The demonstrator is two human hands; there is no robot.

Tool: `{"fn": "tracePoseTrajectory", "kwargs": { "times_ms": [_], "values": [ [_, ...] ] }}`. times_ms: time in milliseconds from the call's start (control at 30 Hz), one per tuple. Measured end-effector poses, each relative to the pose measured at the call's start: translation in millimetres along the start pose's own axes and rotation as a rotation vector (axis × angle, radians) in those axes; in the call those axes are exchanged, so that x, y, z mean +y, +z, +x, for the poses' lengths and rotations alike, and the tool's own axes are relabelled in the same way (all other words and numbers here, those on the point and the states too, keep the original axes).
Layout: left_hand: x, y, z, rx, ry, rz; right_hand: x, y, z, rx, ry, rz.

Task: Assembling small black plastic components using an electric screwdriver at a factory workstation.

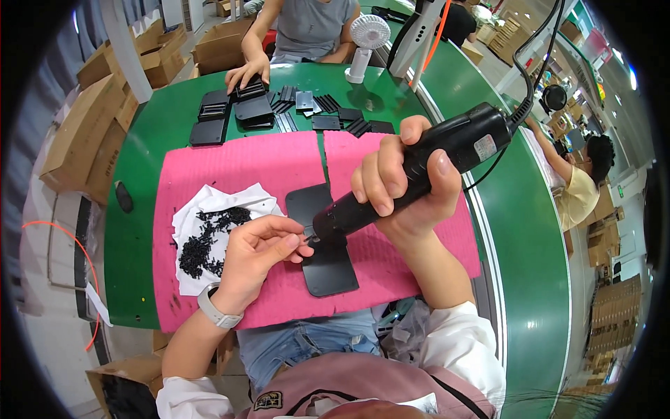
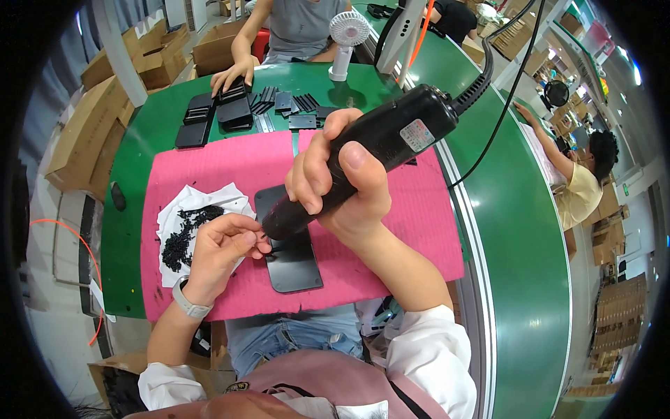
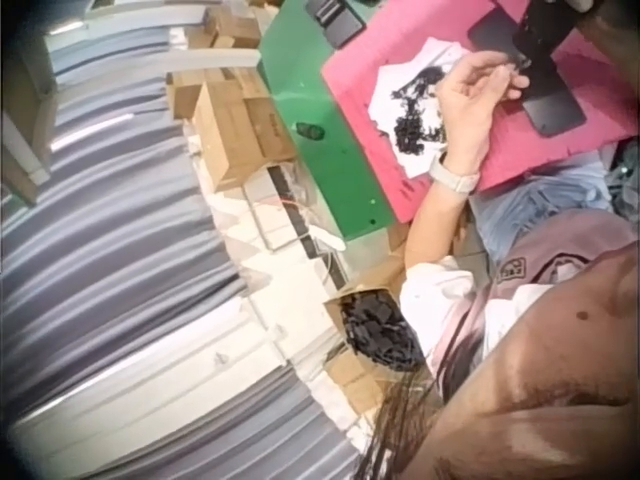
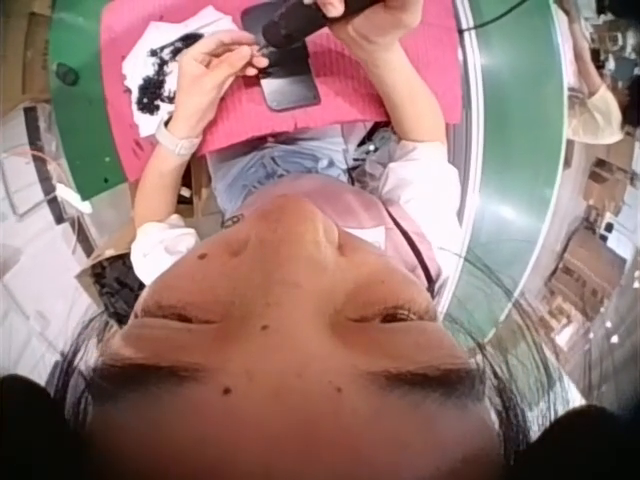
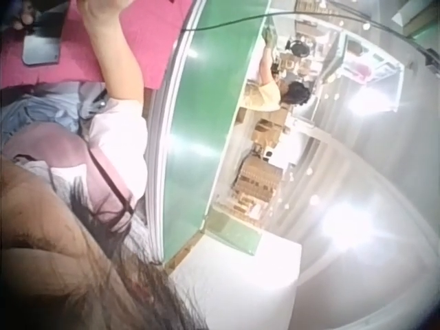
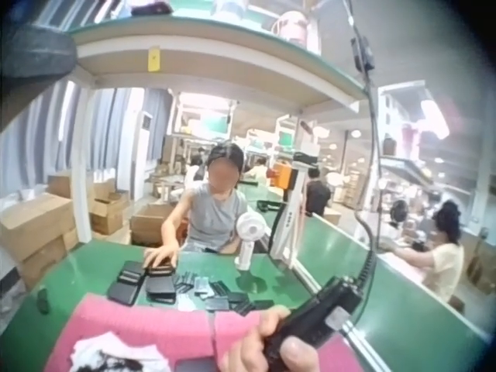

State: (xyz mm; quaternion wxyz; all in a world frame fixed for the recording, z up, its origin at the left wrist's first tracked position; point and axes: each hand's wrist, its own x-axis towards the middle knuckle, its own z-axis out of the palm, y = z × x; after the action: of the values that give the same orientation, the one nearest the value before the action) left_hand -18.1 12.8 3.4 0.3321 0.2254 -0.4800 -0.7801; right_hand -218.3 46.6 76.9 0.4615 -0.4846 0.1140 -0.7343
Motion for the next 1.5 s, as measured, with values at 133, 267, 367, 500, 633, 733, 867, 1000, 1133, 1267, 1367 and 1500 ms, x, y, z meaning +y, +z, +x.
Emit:
{"fn": "tracePoseTrajectory", "kwargs": {
  "times_ms": [133, 267, 367, 500, 633, 733, 867, 1000, 1133, 1267, 1367, 1500],
  "values": [
    [2.1, 0.1, -3.4, -0.039, -0.049, 0.063, 2.0, 1.3, -1.7, -0.001, -0.015, -0.008],
    [0.3, -1.4, -2.9, -0.032, -0.047, 0.06, 4.1, 1.9, -2.5, -0.001, 0.005, 0.012],
    [-1.3, -3.0, -3.3, -0.022, -0.024, 0.062, 6.7, 4.3, -3.8, 0.009, 0.0, -0.005],
    [-0.8, -3.7, -0.7, -0.039, -0.004, 0.007, 7.2, 3.0, -3.4, 0.029, 0.015, 0.058],
    [-1.2, -0.8, -2.0, 0.015, 0.036, 0.08, 7.7, 5.3, -5.0, 0.117, 0.034, 0.036],
    [-2.3, 0.3, -4.4, -0.01, 0.001, 0.104, 8.2, 4.6, -5.2, 0.173, 0.029, 0.079],
    [-1.3, 11.8, -5.4, 0.014, 0.21, 0.412, -1.6, -6.3, 2.4, 0.091, 0.105, 0.046],
    [-2.6, 10.3, -1.2, -0.007, 0.534, 1.078, -14.8, -18.0, 3.3, -0.127, 0.165, -0.265],
    [-11.0, 10.0, 2.7, -0.043, 0.565, 1.144, -11.7, -19.4, 2.4, -0.188, 0.183, -0.296],
    [-11.5, 9.2, 3.2, -0.04, 0.583, 1.206, -7.2, -18.3, 0.5, -0.149, 0.215, -0.306],
    [-12.5, 11.1, 4.2, -0.045, 0.588, 1.198, -8.8, -15.9, 0.4, -0.117, 0.245, -0.334],
    [-12.0, 11.4, 4.8, -0.05, 0.592, 1.178, -4.2, -12.7, 1.7, -0.126, 0.276, -0.357]
  ]
}}
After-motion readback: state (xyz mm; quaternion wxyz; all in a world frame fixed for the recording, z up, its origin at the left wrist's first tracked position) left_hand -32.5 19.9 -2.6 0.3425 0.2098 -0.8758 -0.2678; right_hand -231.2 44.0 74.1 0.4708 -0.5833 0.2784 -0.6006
